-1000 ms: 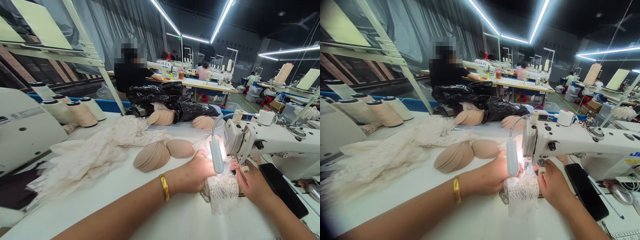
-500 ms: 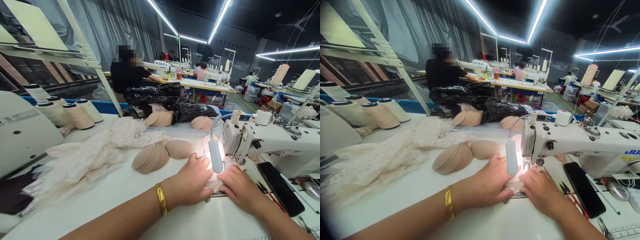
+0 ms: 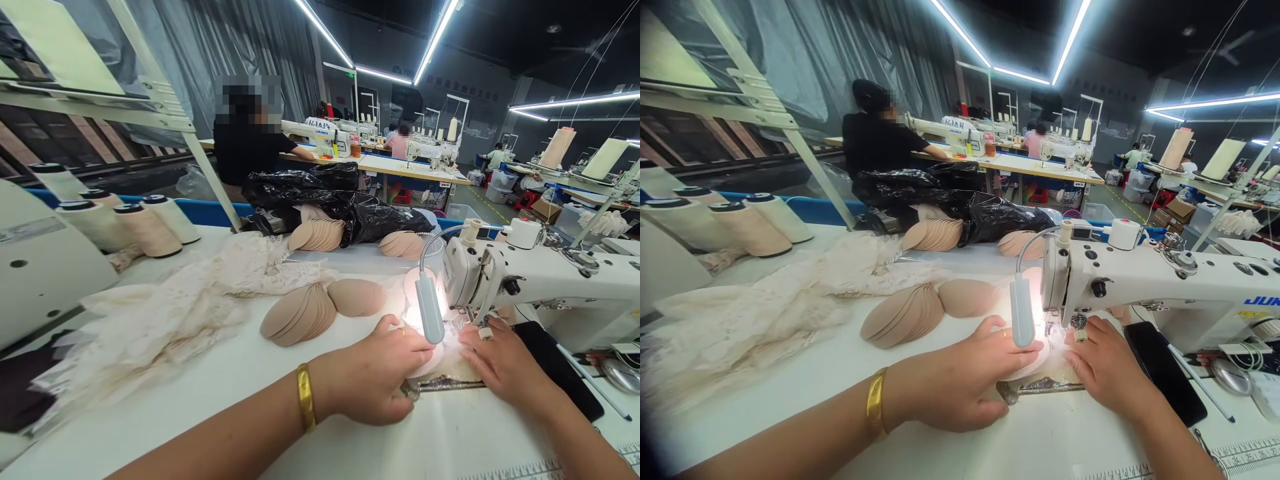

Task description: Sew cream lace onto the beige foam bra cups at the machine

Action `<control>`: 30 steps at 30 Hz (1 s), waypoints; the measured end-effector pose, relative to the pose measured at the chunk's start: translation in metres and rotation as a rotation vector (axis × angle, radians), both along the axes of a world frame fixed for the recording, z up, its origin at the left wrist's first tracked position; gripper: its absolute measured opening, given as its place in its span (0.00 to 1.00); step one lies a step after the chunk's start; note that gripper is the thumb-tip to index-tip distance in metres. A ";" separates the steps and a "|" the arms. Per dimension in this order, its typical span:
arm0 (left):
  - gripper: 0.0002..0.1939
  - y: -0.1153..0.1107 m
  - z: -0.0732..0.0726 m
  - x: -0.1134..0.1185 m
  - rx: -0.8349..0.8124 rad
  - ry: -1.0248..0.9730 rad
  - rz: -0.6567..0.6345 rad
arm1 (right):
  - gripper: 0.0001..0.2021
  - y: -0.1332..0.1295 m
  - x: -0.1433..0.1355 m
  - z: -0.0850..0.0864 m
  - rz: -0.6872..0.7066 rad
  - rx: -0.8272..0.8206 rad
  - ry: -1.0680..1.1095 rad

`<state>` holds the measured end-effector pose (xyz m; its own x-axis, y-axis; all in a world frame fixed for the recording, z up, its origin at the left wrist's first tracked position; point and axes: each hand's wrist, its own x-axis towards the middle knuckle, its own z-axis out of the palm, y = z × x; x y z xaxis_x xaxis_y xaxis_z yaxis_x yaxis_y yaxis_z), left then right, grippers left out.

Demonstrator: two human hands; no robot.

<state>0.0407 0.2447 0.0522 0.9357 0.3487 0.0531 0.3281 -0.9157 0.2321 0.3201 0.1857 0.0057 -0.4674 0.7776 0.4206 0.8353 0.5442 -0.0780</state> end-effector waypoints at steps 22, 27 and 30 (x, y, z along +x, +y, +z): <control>0.11 0.011 -0.025 0.010 0.122 -0.178 -0.041 | 0.08 -0.002 -0.010 0.011 0.179 -0.448 0.112; 0.11 0.013 -0.026 0.010 0.134 -0.178 -0.061 | 0.25 -0.002 0.007 0.029 0.278 -0.530 0.200; 0.10 0.015 -0.026 0.010 0.178 -0.168 -0.069 | 0.28 0.001 0.002 0.024 0.247 -0.509 0.424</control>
<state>0.0505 0.2601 0.0265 0.9297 0.2559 0.2649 0.2341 -0.9658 0.1113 0.3222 0.1866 0.0296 -0.5319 0.8183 0.2178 0.5335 0.5236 -0.6642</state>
